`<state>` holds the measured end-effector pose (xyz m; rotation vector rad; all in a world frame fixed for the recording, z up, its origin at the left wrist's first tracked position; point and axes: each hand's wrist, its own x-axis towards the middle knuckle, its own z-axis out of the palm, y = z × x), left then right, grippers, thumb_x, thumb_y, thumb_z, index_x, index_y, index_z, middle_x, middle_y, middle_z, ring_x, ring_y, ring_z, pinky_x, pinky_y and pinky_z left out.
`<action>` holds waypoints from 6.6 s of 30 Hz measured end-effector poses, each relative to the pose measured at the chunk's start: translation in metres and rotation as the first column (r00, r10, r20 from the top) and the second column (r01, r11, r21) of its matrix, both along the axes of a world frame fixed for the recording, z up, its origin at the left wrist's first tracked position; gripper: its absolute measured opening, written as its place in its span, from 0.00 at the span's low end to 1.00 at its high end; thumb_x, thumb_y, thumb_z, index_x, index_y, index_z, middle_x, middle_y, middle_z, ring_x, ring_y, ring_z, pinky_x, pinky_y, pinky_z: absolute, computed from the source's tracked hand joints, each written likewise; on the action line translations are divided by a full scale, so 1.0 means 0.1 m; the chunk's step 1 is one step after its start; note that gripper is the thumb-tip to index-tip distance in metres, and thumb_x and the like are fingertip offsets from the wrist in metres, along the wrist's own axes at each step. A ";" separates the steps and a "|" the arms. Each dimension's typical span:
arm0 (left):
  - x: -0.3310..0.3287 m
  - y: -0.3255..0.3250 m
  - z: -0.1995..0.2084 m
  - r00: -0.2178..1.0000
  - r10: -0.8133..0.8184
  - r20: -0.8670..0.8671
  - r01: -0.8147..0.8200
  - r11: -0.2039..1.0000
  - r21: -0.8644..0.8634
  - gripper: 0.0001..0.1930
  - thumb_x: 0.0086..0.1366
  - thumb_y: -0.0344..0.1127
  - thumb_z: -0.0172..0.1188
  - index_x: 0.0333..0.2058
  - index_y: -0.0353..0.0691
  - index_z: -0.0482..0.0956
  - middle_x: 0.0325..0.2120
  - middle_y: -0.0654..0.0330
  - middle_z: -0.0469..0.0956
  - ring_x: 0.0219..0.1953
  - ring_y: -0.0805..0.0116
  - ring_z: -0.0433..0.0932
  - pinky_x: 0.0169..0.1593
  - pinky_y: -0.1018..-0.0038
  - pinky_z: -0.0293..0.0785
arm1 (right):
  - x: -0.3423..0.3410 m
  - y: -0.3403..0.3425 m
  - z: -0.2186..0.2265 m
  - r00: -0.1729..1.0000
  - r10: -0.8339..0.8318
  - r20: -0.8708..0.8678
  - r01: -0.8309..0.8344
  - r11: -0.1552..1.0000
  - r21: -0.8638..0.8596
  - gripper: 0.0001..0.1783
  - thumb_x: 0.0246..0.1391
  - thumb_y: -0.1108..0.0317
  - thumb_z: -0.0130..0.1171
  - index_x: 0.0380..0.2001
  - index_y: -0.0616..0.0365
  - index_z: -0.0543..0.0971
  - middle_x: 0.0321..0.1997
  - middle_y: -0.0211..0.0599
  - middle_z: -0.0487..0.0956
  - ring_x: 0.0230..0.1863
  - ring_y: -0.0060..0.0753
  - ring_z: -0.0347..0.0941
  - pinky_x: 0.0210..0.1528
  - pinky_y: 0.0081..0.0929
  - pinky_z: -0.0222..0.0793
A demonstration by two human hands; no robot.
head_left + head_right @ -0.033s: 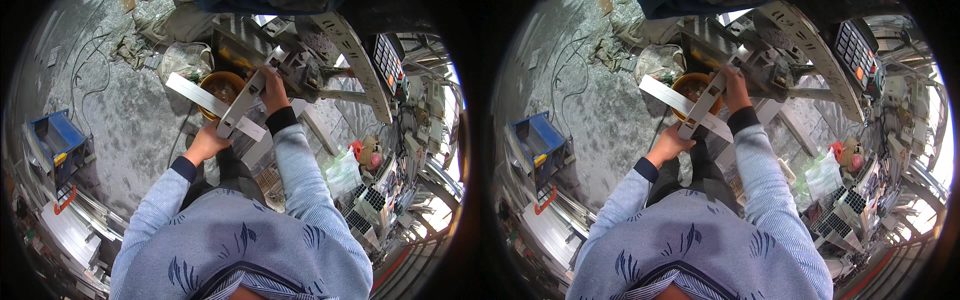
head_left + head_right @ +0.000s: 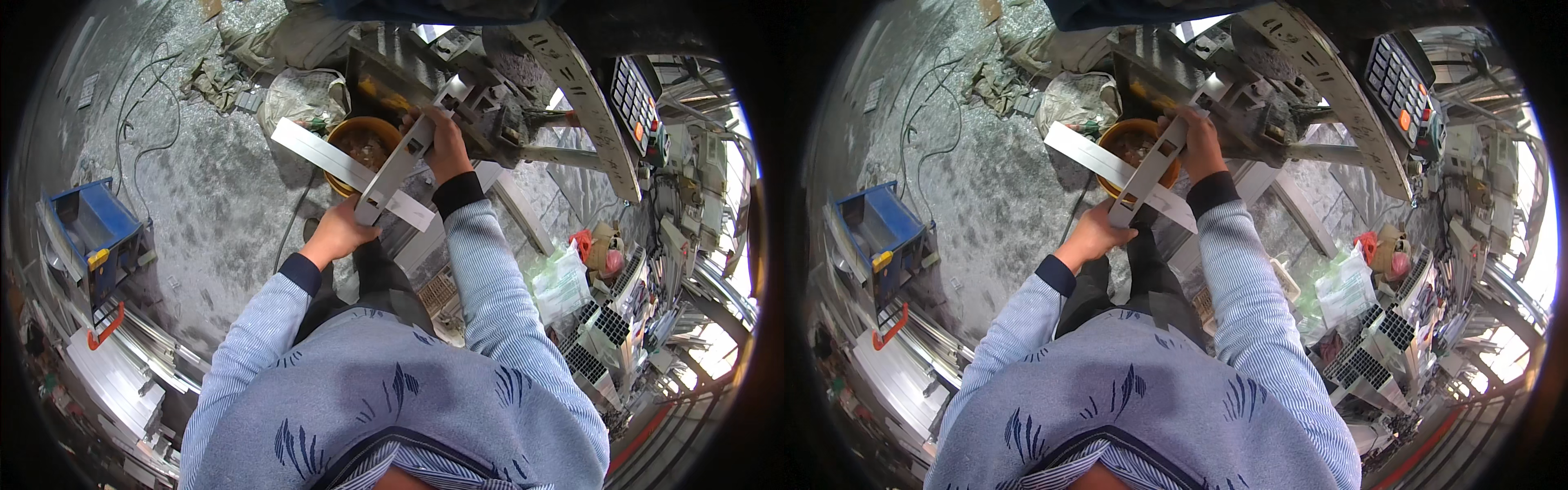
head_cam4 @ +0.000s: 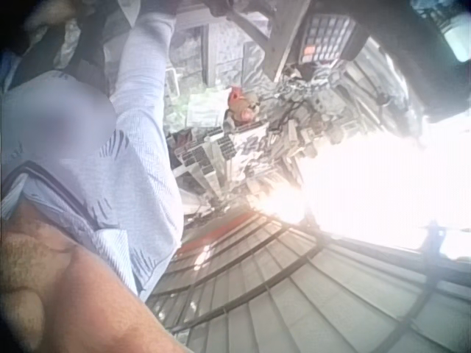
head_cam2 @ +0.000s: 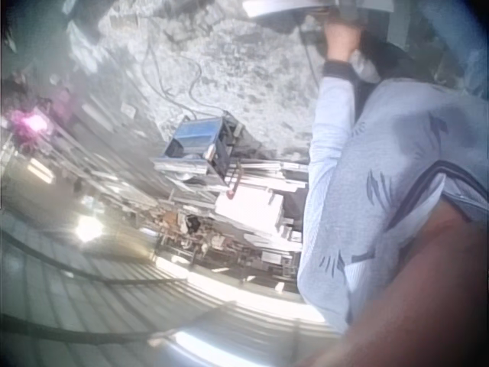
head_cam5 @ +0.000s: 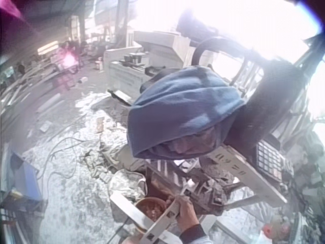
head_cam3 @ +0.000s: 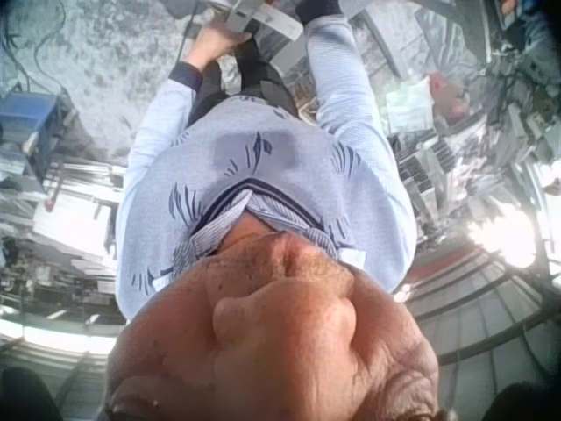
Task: The person repeatedly places long aluminum profiles into a miter saw, aligns them, and cuts them into shorter pieces. After each cut, the person collects the cut pieces and places them into a nearby white basket. The process is repeated multiple times with different profile lengths.
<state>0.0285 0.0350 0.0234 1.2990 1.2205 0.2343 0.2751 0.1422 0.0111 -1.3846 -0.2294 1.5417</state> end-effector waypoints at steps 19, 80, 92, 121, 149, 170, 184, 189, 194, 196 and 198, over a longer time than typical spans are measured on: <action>0.00 0.03 -0.07 0.989 0.028 0.147 0.002 0.980 -0.201 0.25 0.57 0.30 0.69 0.52 0.29 0.74 0.25 0.59 0.79 0.21 0.72 0.77 0.25 0.72 0.73 | -0.06 0.08 -0.12 0.997 -0.047 -0.054 0.050 0.997 0.054 0.12 0.63 0.59 0.62 0.35 0.56 0.78 0.26 0.35 0.80 0.27 0.37 0.78 0.33 0.37 0.78; -0.81 -0.81 0.22 0.996 -0.057 -0.068 0.048 0.991 -0.129 0.17 0.56 0.34 0.69 0.41 0.32 0.76 0.33 0.37 0.82 0.42 0.34 0.81 0.42 0.56 0.79 | -1.04 -1.02 0.01 0.998 -0.064 -0.021 0.062 0.995 -0.075 0.13 0.60 0.62 0.65 0.38 0.60 0.75 0.29 0.32 0.75 0.29 0.27 0.74 0.33 0.30 0.74; -0.83 -0.84 0.26 0.995 -0.062 -0.073 0.056 0.995 -0.081 0.17 0.57 0.34 0.68 0.39 0.29 0.73 0.33 0.36 0.81 0.41 0.33 0.81 0.42 0.55 0.79 | -1.05 -0.98 0.07 0.997 -0.054 -0.059 0.050 0.997 -0.062 0.09 0.60 0.66 0.62 0.37 0.61 0.75 0.28 0.33 0.76 0.29 0.29 0.75 0.34 0.32 0.76; -0.65 -0.68 0.09 0.997 -0.051 -0.060 0.040 0.986 -0.161 0.22 0.56 0.38 0.71 0.45 0.31 0.77 0.36 0.42 0.85 0.42 0.44 0.85 0.47 0.61 0.79 | 1.24 -0.67 0.04 -0.231 0.231 0.945 -0.019 0.970 -0.242 0.35 0.51 0.60 0.66 0.65 0.44 0.74 0.49 0.44 0.84 0.51 0.49 0.82 0.50 0.47 0.77; -0.66 -0.68 0.21 1.000 -0.008 -0.006 0.007 0.985 -0.171 0.21 0.55 0.35 0.69 0.45 0.30 0.78 0.34 0.43 0.85 0.39 0.47 0.86 0.46 0.61 0.80 | -0.18 -0.08 -0.08 0.975 -0.060 0.214 0.048 0.997 0.059 0.20 0.61 0.63 0.65 0.51 0.61 0.74 0.40 0.36 0.81 0.38 0.31 0.80 0.36 0.32 0.78; -0.67 -0.76 0.01 0.999 -0.035 -0.034 0.031 0.995 -0.098 0.19 0.54 0.37 0.70 0.41 0.32 0.79 0.35 0.43 0.84 0.42 0.43 0.85 0.46 0.59 0.80 | -0.23 -0.06 -0.17 0.991 -0.131 0.040 0.125 0.985 0.120 0.08 0.61 0.70 0.62 0.38 0.55 0.72 0.29 0.32 0.77 0.27 0.30 0.78 0.28 0.35 0.80; -0.68 -0.81 -0.10 0.999 -0.015 -0.036 0.011 0.995 -0.102 0.19 0.54 0.40 0.70 0.40 0.33 0.79 0.32 0.45 0.84 0.37 0.48 0.86 0.43 0.61 0.80 | -0.26 -0.08 -0.07 0.991 -0.127 0.029 0.123 0.986 0.111 0.10 0.61 0.69 0.63 0.40 0.55 0.71 0.31 0.32 0.77 0.28 0.30 0.78 0.31 0.36 0.80; -0.69 -0.83 -0.16 0.999 -0.014 -0.050 0.008 0.993 -0.118 0.19 0.53 0.40 0.70 0.39 0.33 0.79 0.32 0.45 0.84 0.37 0.48 0.86 0.43 0.60 0.80 | -0.24 -0.09 -0.12 0.992 -0.127 0.020 0.123 0.982 0.143 0.11 0.60 0.67 0.64 0.40 0.56 0.72 0.28 0.36 0.77 0.24 0.36 0.78 0.26 0.40 0.80; -0.70 -0.87 -0.22 0.998 -0.010 -0.058 0.005 0.995 -0.097 0.19 0.53 0.40 0.69 0.39 0.33 0.79 0.32 0.44 0.84 0.38 0.45 0.86 0.44 0.58 0.80 | -0.26 -0.11 -0.14 0.992 -0.122 0.033 0.115 0.982 0.149 0.11 0.60 0.66 0.64 0.40 0.57 0.73 0.28 0.35 0.77 0.24 0.36 0.78 0.26 0.40 0.79; -0.70 -0.87 -0.22 0.999 -0.007 -0.051 0.002 0.996 -0.089 0.19 0.53 0.40 0.69 0.39 0.33 0.79 0.32 0.43 0.84 0.39 0.44 0.86 0.44 0.58 0.80 | -0.26 -0.10 -0.13 0.991 -0.127 0.042 0.119 0.982 0.146 0.11 0.60 0.66 0.63 0.40 0.57 0.73 0.28 0.35 0.77 0.24 0.36 0.78 0.26 0.39 0.79; -0.68 -0.85 -0.20 0.996 -0.029 -0.079 0.021 0.995 -0.096 0.19 0.54 0.40 0.68 0.39 0.33 0.79 0.32 0.43 0.84 0.39 0.42 0.85 0.44 0.57 0.80 | -0.25 -0.07 -0.11 0.988 -0.141 0.067 0.132 0.983 0.126 0.11 0.60 0.67 0.63 0.40 0.58 0.73 0.27 0.35 0.77 0.24 0.35 0.77 0.27 0.38 0.78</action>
